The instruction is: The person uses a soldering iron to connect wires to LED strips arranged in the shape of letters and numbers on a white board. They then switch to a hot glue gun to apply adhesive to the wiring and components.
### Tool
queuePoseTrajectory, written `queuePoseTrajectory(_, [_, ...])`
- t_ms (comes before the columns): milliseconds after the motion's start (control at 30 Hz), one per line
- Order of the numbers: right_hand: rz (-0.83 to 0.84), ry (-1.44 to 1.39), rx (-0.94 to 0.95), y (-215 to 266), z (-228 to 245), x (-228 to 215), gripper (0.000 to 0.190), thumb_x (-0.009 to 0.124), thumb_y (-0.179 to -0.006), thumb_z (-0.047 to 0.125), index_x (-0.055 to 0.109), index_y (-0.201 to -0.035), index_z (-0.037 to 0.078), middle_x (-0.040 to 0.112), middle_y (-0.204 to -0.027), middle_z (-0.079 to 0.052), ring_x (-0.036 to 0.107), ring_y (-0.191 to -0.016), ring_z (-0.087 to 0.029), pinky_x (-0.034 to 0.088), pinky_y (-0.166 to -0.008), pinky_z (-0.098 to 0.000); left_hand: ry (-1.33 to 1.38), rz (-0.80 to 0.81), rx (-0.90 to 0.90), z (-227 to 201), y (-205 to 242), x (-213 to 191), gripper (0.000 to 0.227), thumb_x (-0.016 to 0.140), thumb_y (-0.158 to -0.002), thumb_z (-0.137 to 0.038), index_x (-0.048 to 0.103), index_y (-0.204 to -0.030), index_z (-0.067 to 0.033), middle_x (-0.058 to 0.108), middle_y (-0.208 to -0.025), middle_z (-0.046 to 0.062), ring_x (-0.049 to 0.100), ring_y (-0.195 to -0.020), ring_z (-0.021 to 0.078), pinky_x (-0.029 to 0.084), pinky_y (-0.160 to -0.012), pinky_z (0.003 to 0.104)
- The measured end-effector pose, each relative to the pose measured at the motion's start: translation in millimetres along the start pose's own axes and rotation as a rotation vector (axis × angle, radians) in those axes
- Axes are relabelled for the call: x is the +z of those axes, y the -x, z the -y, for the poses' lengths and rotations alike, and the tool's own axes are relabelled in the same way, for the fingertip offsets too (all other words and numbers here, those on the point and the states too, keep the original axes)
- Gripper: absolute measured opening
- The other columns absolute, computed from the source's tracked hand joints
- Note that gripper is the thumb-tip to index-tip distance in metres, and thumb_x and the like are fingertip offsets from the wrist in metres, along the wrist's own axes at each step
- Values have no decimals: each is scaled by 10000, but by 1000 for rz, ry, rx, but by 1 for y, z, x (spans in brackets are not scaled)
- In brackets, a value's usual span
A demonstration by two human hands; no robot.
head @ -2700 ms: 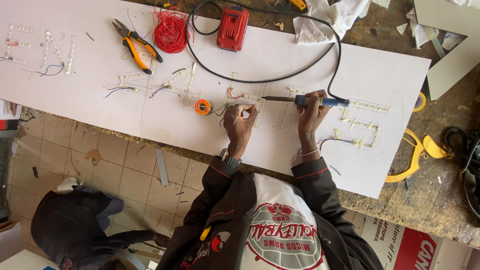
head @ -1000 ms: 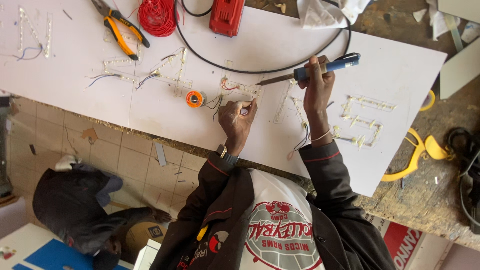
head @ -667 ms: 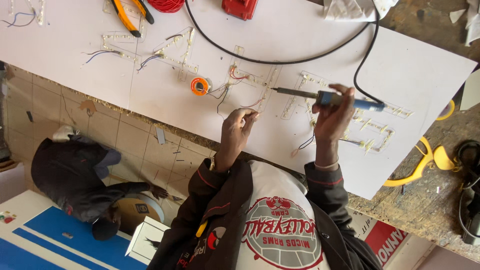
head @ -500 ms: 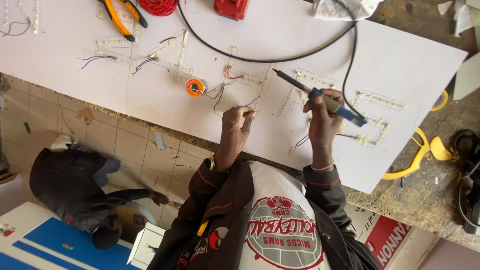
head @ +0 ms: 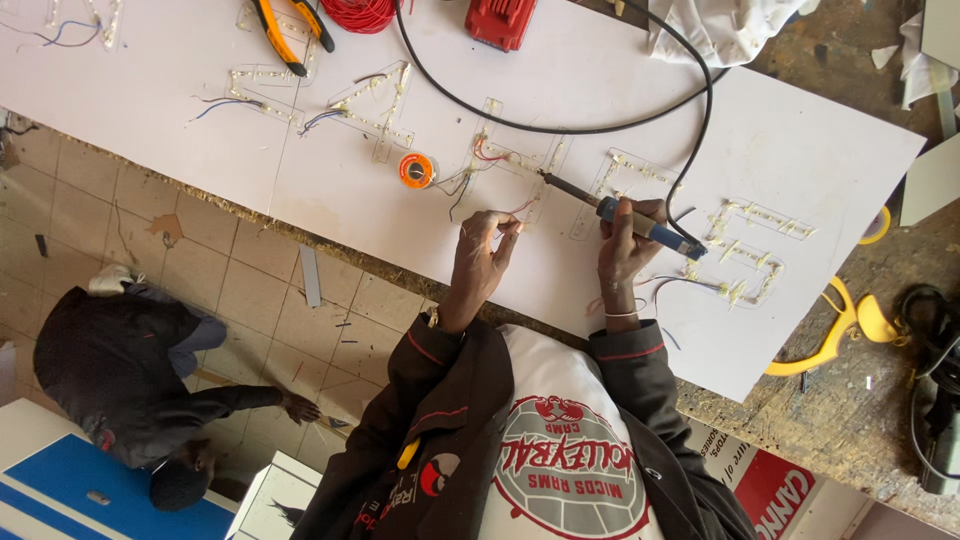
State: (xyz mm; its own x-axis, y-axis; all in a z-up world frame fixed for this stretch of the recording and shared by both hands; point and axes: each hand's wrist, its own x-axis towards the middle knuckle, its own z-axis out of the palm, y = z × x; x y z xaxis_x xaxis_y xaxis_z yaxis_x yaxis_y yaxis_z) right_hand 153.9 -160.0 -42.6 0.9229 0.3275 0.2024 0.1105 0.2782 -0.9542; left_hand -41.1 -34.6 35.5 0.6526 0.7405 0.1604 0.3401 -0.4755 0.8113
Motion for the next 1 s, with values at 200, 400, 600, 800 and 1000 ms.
queuePoseTrajectory(200, [-48,-12,47,-2,2,5,332,761,-1156,251,612,-1030,-17,488,-599,-58,481,-468,-128,434,-466,-306,1,-8,9,-1,-2,2,174,794,-1104,-281,780,-1070,-111,787,-882,101,787,-877,298,556,-928,435])
queuePoseTrajectory(400, [-30,-11,72,-5,13,12,354,791,-1140,285,615,-1021,1,487,-583,-56,503,-465,-128,462,-469,-299,-19,-7,23,1,-2,4,152,813,-1088,-257,789,-1051,-112,797,-876,83,792,-866,272,554,-921,404])
queuePoseTrajectory(600, [-21,29,64,-5,8,7,357,793,-1144,287,622,-1008,5,517,-582,-80,530,-461,-148,449,-453,-289,-30,-17,20,5,-2,8,146,824,-1076,-257,785,-1049,-120,796,-874,80,786,-860,279,553,-907,416])
queuePoseTrajectory(800, [-21,44,46,-4,8,9,342,787,-1145,249,616,-997,-7,508,-565,-87,538,-437,-165,429,-445,-280,-51,-10,10,12,1,12,151,818,-1081,-266,795,-1050,-120,800,-864,76,790,-854,272,552,-911,405])
queuePoseTrajectory(1000, [-63,44,42,-1,12,6,350,801,-1124,282,606,-987,26,550,-575,-84,555,-434,-153,423,-429,-264,-34,-8,-5,-2,-5,2,174,779,-1113,-259,784,-1100,-86,782,-867,130,781,-854,331,552,-909,439])
